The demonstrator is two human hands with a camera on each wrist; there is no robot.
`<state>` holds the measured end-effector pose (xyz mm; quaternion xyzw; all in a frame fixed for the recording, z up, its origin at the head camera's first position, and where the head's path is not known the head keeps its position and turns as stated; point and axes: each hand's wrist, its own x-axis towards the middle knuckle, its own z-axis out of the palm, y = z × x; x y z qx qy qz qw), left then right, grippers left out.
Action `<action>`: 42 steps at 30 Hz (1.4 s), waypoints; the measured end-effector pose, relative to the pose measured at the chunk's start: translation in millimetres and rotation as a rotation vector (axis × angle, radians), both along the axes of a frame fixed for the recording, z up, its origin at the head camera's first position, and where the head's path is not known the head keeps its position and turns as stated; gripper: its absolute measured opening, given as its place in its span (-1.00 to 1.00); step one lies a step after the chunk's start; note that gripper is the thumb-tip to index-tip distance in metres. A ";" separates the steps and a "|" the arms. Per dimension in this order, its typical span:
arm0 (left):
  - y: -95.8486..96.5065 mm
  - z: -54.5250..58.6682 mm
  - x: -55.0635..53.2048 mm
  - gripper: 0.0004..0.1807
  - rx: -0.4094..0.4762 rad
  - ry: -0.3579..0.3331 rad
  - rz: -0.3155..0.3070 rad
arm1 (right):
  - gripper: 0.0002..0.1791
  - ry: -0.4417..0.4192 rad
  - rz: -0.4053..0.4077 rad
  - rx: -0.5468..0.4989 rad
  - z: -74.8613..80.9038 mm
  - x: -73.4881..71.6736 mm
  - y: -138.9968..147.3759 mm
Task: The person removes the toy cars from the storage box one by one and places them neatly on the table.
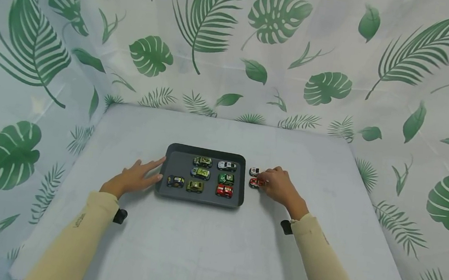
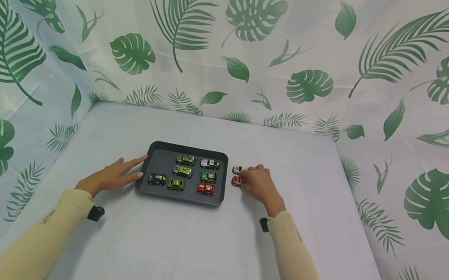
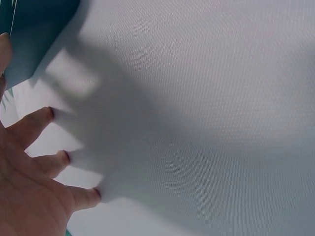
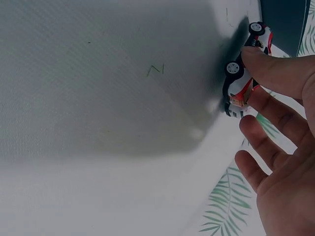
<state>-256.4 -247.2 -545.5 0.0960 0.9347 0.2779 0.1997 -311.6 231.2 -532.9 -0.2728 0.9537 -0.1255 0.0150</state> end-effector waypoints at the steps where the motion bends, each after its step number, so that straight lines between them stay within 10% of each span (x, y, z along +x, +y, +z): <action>1: 0.0 -0.5 0.2 -0.21 0.002 0.000 0.001 | -0.73 0.001 0.001 0.003 -0.9 0.1 -0.2; 19: 1.6 -0.6 2.3 -0.22 0.007 0.007 0.009 | -0.72 0.005 -0.052 0.025 -11.2 5.2 1.0; 42: -2.4 -5.9 -0.6 -0.21 0.004 0.019 0.008 | -0.56 0.058 -0.055 -0.050 12.7 -4.3 -13.1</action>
